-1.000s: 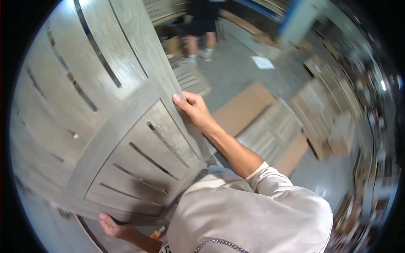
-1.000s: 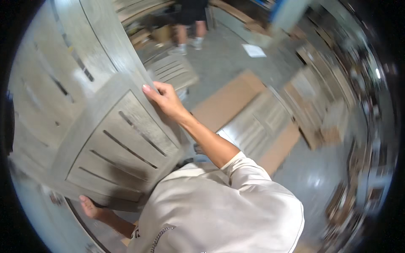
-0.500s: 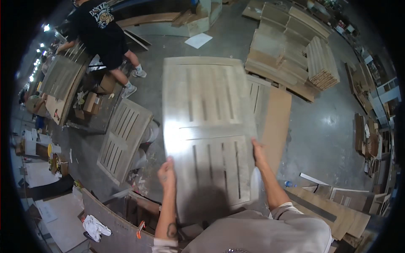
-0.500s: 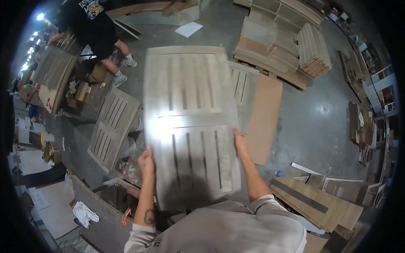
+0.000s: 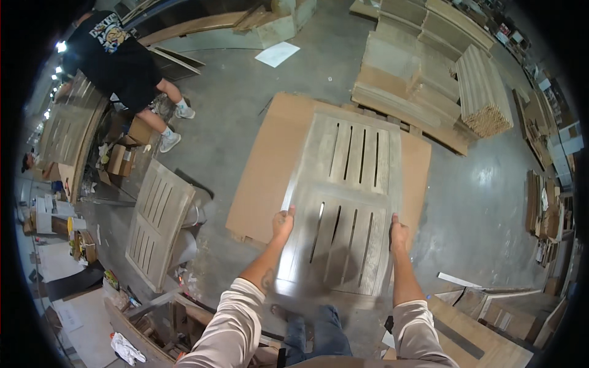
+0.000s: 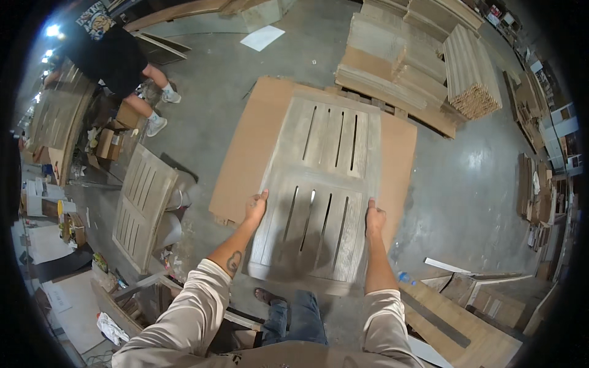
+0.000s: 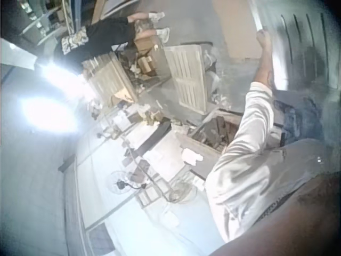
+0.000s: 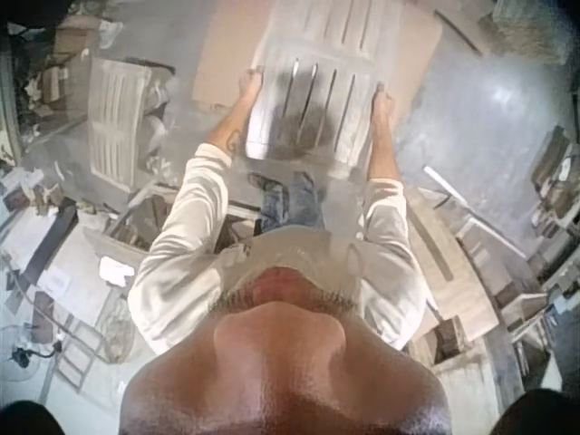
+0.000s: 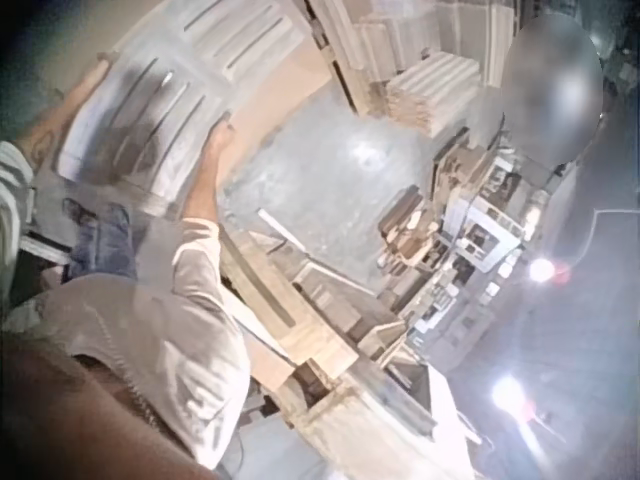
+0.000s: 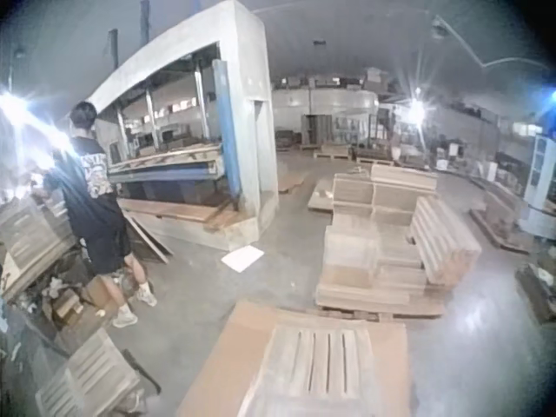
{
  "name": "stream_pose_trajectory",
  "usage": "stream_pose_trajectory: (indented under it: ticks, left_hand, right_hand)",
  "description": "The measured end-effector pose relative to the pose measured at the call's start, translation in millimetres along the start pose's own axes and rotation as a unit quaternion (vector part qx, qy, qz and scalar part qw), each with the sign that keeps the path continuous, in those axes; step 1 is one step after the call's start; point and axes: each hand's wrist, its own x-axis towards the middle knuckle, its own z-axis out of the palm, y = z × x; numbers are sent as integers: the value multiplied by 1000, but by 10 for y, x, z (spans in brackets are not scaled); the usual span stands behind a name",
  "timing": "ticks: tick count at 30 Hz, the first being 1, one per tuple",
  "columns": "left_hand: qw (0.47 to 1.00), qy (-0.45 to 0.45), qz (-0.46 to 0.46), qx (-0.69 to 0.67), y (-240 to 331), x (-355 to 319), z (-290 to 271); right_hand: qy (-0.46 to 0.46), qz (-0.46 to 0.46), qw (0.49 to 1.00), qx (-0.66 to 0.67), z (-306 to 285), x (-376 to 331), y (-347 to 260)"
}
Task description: The person wipes wooden shutter panels on a workbench using a cloth and by hand, then carries and stacks them onto a pile on the floor.
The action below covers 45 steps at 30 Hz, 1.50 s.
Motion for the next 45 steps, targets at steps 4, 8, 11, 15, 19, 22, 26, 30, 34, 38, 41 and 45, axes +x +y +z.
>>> stream_pose_trajectory:
  ticks: [4, 8, 11, 15, 19, 22, 26, 30, 34, 38, 41, 45]
  left_hand:
    - [999, -51, -9, -6, -84, 132, 1]
    - [995, -80, -38, 45, -103, 33, -150]
    - [992, -88, -44, 74, -510, -128, -367]
    - [962, -244, -116, -45, -1045, -851, -669]
    - [956, -282, -57, 60, -1779, -2080, -1043]
    - [956, -208, -208, 21, -2318, -3042, -1633]
    - [912, -212, -312, -159, -2298, -3813, -2141]
    - [902, -78, -372, -205, -2704, -4627, -2752]
    - [861, 36, -364, -352, -2635, -4470, -3055]
    - [828, 97, -368, -412, -3105, -4669, -3295]
    - [862, 92, -367, -338, -2836, -4251, -3402]
    - [813, 124, -382, -421, -2612, -4055, -3791]
  right_hand:
    - [-3, 27, 999, -16, 283, 220, 308]
    - [-25, -89, 994, -55, 479, 173, 696]
    - [-125, -131, 955, -234, 459, 6, 819]
    - [-145, -53, 957, -245, 289, -463, 1413]
    - [-235, 27, 967, -99, 297, -991, 1749]
    - [-258, 116, 957, -71, 679, -1333, 1499]
    - [-158, -12, 954, -256, 526, -595, 2124]
    - [-151, -77, 882, -440, 1071, -1367, 2089]
    - [-311, -247, 834, -383, 1892, -1886, 1978]
    - [-435, -244, 784, -369, 3199, -3780, 1674]
    - [-456, -261, 766, -371, 4257, -4358, 1391]
    - [-488, -191, 795, -305, 5652, -5567, 1247]
